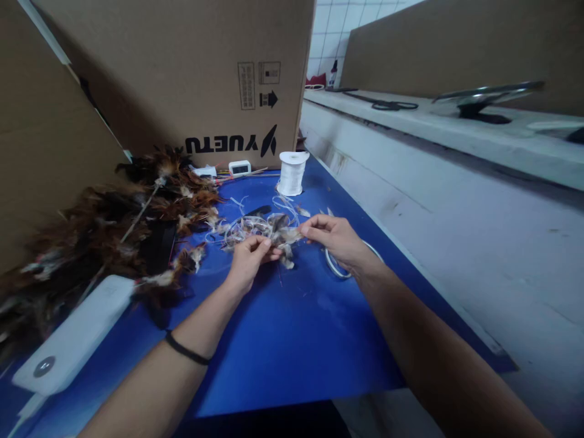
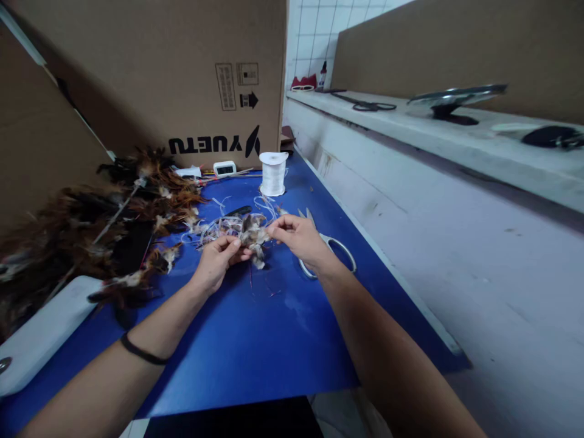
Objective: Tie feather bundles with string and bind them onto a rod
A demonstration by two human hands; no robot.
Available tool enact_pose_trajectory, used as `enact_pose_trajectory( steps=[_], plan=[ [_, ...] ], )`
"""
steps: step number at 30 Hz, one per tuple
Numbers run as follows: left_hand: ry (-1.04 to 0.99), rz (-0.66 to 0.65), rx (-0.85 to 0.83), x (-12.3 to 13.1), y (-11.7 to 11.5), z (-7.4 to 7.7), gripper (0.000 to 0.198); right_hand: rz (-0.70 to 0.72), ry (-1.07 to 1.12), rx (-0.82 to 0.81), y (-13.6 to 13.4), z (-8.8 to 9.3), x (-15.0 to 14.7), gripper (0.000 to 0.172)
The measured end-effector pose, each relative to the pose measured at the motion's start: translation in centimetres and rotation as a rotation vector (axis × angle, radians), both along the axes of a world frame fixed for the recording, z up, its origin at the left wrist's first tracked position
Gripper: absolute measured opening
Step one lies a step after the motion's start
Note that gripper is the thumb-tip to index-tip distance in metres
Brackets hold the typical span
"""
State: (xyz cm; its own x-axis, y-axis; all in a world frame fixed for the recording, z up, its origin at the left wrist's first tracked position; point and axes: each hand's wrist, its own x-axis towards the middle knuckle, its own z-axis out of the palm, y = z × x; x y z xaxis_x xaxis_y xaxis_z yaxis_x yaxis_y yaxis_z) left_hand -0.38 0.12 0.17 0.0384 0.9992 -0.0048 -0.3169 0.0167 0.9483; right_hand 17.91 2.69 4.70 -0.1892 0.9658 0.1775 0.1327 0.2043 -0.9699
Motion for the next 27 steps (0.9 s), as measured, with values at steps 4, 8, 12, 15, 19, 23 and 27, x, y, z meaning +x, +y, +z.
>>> enact_pose_trajectory(
  steps=[4,8,12,15,19,23,27],
  plan=[
    [-0.033,0.108,-0.031,-0.4,0.5,-0.1,0.027,-0.003,0.099,-0.069,0.4,-0.2,0.4,0.017],
    [0.047,0.162,0.017,-0.4,0.3,0.5,0.029,0.032,0.207,-0.173,0.2,0.1,0.3,0.017],
    [0.049,0.01,0.084,0.3,-0.7,1.2,0.029,0.112,0.296,-0.235,-0.1,0.3,0.3,0.015],
    [0.021,-0.153,0.043,0.8,-1.4,1.3,0.028,0.155,0.341,-0.271,-0.2,0.3,0.1,0.015],
    [0.004,-0.243,0.001,1.0,-1.6,1.1,0.027,0.175,0.355,-0.291,-0.2,0.2,-0.2,0.016],
    [-0.014,-0.208,0.016,0.9,-1.3,1.0,0.025,0.139,0.309,-0.299,-0.3,0.1,-0.3,0.017],
    [-0.032,-0.19,-0.001,0.8,-1.1,0.9,0.024,0.123,0.229,-0.294,-0.4,-0.2,-0.5,0.02]
  ],
)
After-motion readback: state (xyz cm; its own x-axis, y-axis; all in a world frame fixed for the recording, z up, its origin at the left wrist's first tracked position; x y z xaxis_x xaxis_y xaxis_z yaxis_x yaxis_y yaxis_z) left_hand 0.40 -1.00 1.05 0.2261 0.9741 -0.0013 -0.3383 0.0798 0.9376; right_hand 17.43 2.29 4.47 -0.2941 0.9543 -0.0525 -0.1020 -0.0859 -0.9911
